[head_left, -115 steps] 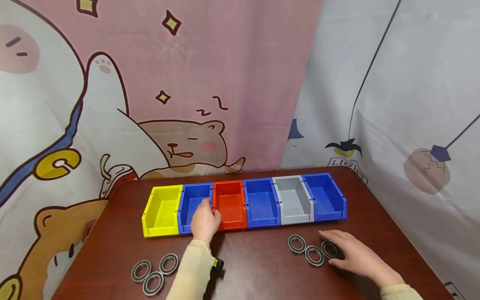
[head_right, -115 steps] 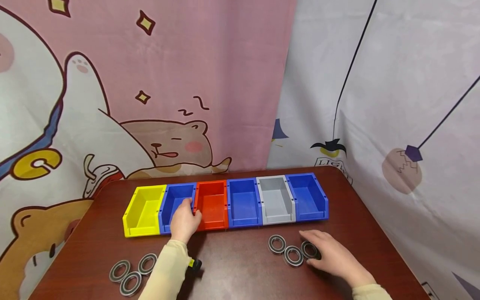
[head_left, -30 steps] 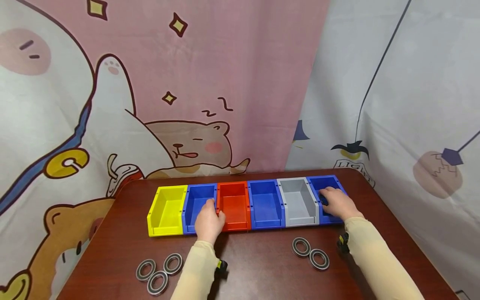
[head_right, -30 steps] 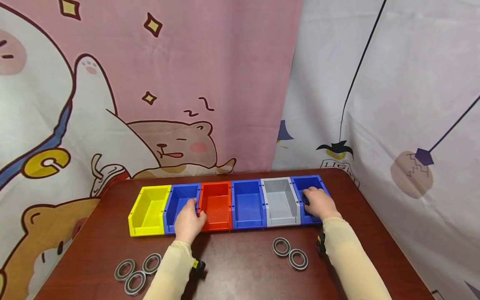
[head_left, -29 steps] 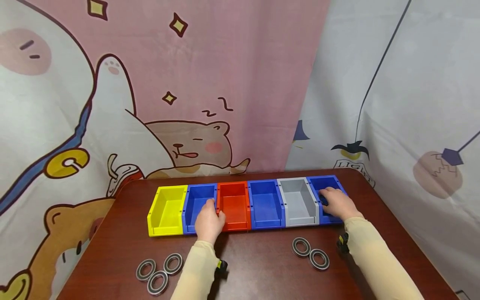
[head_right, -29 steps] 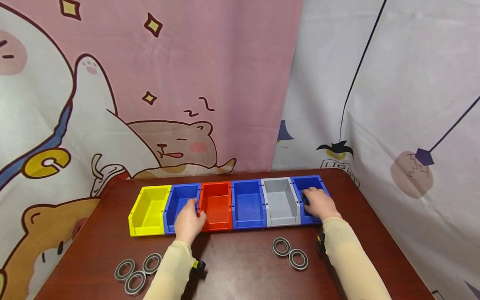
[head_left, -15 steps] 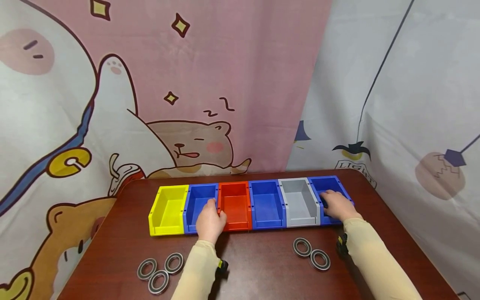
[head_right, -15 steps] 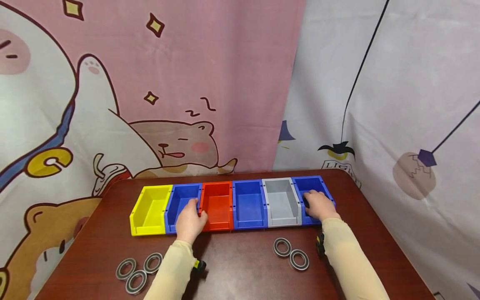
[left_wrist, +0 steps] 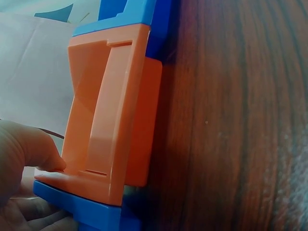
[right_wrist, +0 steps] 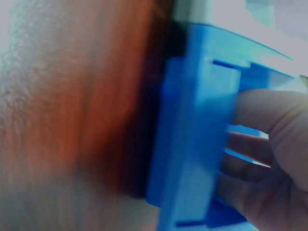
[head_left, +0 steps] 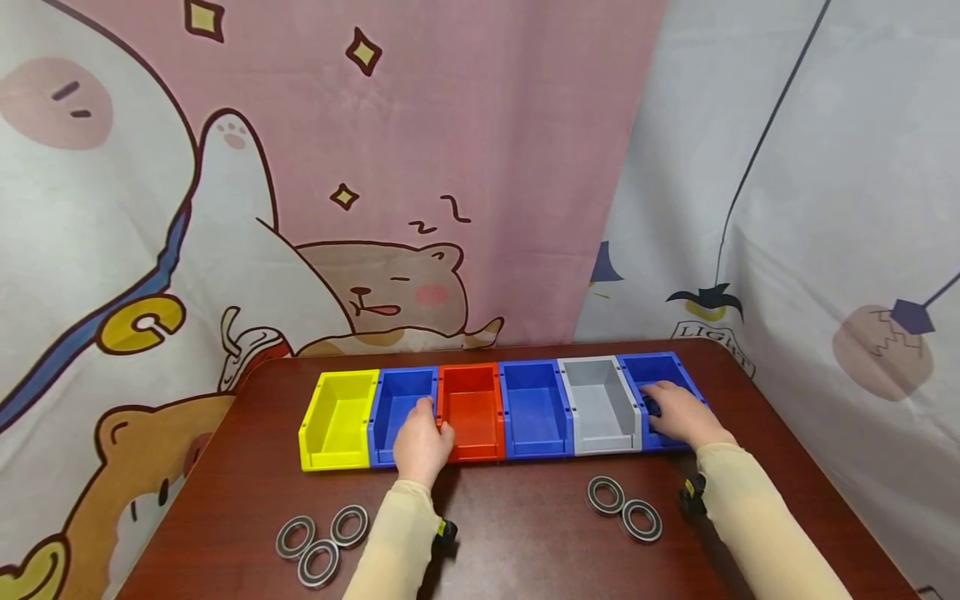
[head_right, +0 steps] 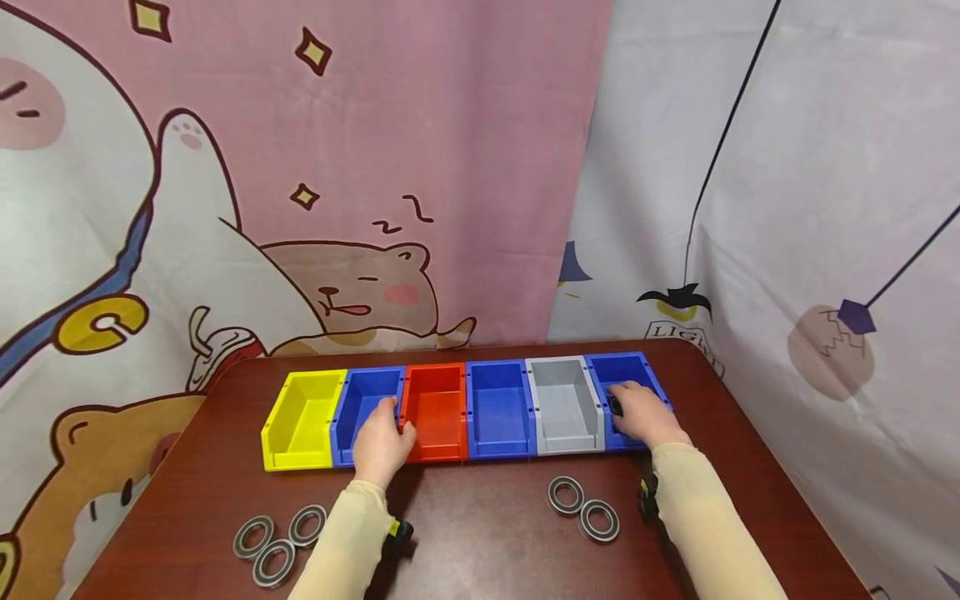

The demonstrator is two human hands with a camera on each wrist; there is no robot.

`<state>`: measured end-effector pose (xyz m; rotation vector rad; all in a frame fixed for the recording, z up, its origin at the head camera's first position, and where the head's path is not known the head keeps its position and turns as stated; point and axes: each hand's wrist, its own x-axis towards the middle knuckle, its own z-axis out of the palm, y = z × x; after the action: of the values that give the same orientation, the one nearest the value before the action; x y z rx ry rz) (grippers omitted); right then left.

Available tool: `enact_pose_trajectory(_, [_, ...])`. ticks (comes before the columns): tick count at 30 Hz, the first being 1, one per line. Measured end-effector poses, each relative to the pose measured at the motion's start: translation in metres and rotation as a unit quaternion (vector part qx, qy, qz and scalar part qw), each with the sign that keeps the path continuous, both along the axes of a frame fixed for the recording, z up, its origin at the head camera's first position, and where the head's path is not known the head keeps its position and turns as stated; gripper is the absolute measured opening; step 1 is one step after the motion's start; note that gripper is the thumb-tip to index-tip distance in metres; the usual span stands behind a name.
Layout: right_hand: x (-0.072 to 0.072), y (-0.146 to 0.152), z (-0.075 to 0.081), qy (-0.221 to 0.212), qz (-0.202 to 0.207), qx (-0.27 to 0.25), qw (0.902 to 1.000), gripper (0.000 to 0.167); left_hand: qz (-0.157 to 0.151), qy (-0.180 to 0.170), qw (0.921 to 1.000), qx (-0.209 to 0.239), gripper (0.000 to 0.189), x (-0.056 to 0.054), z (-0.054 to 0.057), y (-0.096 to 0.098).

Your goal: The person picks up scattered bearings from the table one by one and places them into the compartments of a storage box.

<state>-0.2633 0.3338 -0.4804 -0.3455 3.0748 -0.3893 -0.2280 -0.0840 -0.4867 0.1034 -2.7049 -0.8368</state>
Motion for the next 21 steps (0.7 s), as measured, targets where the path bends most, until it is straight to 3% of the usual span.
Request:
enact_pose_trajectory(9, [0.026,0.009,0.022,0.026,0.021,-0.062,0.9975,0.054,-0.001,0.011,0.9999,-0.003,0.043,0.0,-0.002,0.0])
enact_pose_trajectory(21, [0.062,0.002,0.024,0.066,0.01,-0.102,0.9926,0.055,0.002,0.034,0.9994,-0.002,0.041,0.002,-0.002,0.001])
